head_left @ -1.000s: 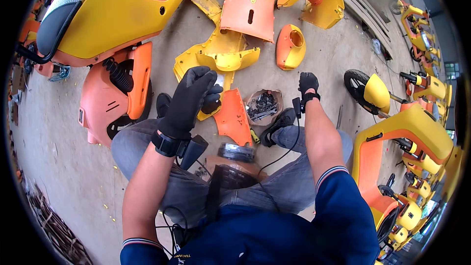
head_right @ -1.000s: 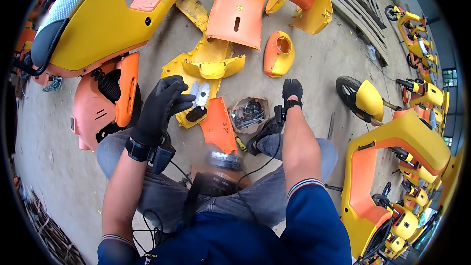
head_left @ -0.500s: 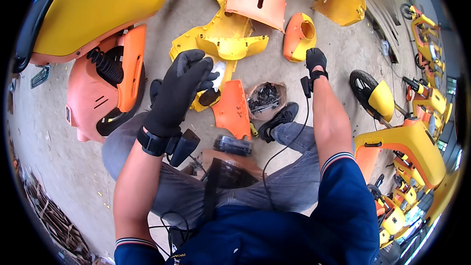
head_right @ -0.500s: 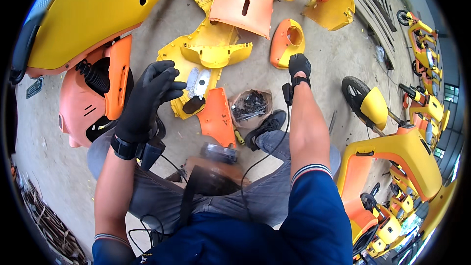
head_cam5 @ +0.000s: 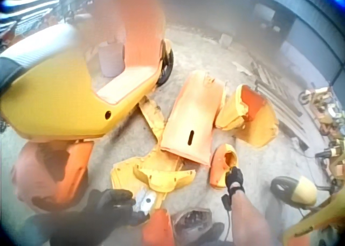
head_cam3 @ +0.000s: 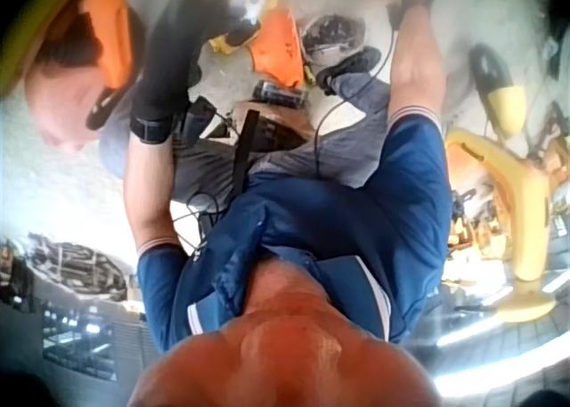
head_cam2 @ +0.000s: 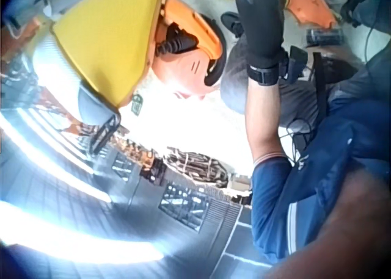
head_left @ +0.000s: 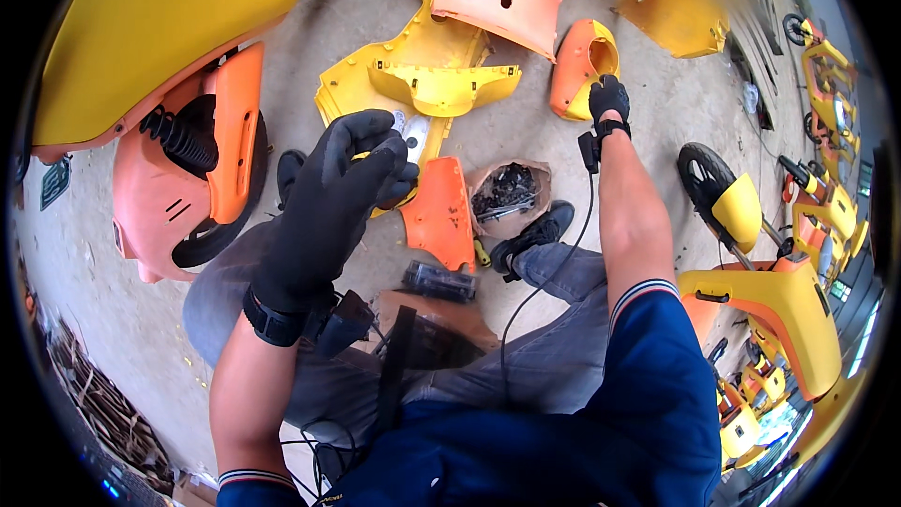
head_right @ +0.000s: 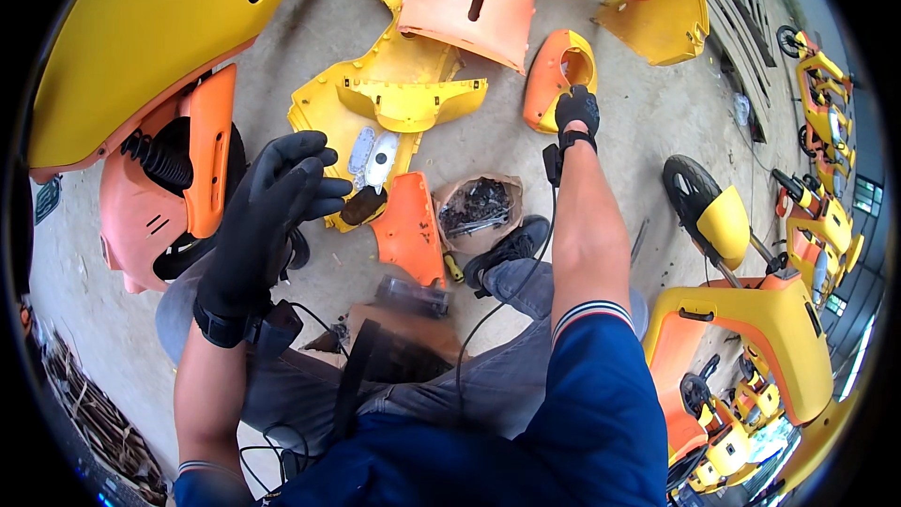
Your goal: The person sits on the floor and uses a screwdriver to remove screws from an orange scooter body panel. They then peel off a white sticker from the panel and place it on the floor.
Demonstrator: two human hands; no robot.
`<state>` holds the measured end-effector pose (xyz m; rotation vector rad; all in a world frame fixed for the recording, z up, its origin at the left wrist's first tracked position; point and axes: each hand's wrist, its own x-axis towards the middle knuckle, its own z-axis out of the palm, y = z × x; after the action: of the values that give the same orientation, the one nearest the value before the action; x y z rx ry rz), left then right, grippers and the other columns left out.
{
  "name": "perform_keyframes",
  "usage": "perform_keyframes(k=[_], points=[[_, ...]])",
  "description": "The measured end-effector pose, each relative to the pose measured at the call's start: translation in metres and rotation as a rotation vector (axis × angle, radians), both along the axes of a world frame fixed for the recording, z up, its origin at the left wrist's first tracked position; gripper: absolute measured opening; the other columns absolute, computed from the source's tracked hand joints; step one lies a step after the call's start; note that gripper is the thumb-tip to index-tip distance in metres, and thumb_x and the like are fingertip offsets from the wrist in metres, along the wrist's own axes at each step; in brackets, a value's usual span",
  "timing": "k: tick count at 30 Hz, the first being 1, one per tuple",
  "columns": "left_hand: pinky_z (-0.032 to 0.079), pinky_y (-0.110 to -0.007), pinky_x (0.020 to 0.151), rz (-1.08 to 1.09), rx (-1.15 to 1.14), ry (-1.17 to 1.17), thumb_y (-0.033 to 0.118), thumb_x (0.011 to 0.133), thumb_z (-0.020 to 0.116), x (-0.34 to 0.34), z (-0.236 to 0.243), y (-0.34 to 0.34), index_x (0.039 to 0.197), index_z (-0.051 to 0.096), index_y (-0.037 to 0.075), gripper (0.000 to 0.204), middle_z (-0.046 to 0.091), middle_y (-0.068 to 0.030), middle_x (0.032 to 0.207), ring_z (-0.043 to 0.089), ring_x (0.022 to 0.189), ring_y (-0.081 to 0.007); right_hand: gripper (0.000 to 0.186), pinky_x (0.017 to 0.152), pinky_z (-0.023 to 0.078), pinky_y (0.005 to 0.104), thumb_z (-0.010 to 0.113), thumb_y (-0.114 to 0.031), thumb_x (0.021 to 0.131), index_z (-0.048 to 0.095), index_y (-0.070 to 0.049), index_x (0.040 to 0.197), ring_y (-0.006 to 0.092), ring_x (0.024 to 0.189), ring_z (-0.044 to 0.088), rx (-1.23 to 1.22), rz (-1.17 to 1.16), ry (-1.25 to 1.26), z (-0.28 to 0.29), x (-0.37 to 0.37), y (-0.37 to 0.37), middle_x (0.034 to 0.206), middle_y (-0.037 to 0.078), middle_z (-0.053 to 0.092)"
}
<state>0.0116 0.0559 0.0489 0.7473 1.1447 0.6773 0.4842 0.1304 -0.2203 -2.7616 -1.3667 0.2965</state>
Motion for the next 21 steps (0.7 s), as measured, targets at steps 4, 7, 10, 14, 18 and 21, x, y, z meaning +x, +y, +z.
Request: perform_keyframes(k=[4,7,10,14,18,21], points=[[0.052,-0.031,0.089,0.006,-0.017,0.017,0.021,0.099,0.052,0.005,0.0,0.0,0.131,0.045,-0.003,0.04,0.055,-0.0128,0.122,0.064,0.104,-0.0201,0.046,0.101,0.045,0.0415,0.056,-0.025,0.089,0.053,-0.008,0.131,0.0328,0.123,0.054,0.097,0.099,-0.01,-0.026,0.014,0.007,0.134,0.018,0.056],[0.052,-0.031,0.087,0.018,-0.041,0.011,0.02,0.099,0.051,0.006,-0.002,0.001,0.132,0.045,-0.002,0.04,0.056,-0.0129,0.122,0.064,0.103,-0.0195,0.05,0.105,0.042,0.0412,0.056,-0.022,0.089,0.048,-0.006,0.136,0.0331,0.127,0.051,0.042,0.098,0.052,-0.028,0.014,0.017,0.137,0.019,0.053],[0.052,-0.03,0.086,0.023,-0.065,0.031,0.02,0.1,0.05,0.009,-0.004,0.004,0.132,0.045,-0.002,0.039,0.056,-0.013,0.121,0.064,0.103,-0.0192,0.053,0.101,0.045,0.0422,0.056,-0.016,0.087,0.045,-0.008,0.139,0.0341,0.125,0.053,-0.018,0.064,0.089,-0.041,0.021,0.026,0.139,0.02,0.051],[0.052,-0.03,0.086,-0.007,-0.084,0.091,0.02,0.1,0.05,0.01,-0.003,0.005,0.132,0.045,-0.002,0.038,0.057,-0.0126,0.121,0.064,0.102,-0.0188,0.054,0.096,0.048,0.0458,0.058,-0.015,0.085,0.047,-0.013,0.138,0.0384,0.118,0.057,-0.097,0.03,0.109,-0.04,0.017,0.03,0.134,0.023,0.053],[0.052,-0.028,0.081,-0.003,-0.05,0.064,0.02,0.1,0.05,0.01,-0.008,0.003,0.131,0.046,-0.001,0.039,0.057,-0.0116,0.121,0.065,0.102,-0.0181,0.047,0.095,0.049,0.0465,0.064,-0.026,0.083,0.057,-0.017,0.129,0.0382,0.114,0.059,-0.14,0.067,-0.011,-0.049,0.019,0.02,0.124,0.023,0.057],[0.052,-0.028,0.081,0.001,-0.072,0.078,0.021,0.1,0.05,0.009,-0.007,0.004,0.131,0.046,-0.002,0.039,0.057,-0.0113,0.121,0.064,0.101,-0.0181,0.04,0.094,0.05,0.0453,0.066,-0.031,0.081,0.065,-0.017,0.119,0.0372,0.114,0.06,-0.203,0.016,-0.035,-0.047,0.0,0.01,0.125,0.019,0.057]])
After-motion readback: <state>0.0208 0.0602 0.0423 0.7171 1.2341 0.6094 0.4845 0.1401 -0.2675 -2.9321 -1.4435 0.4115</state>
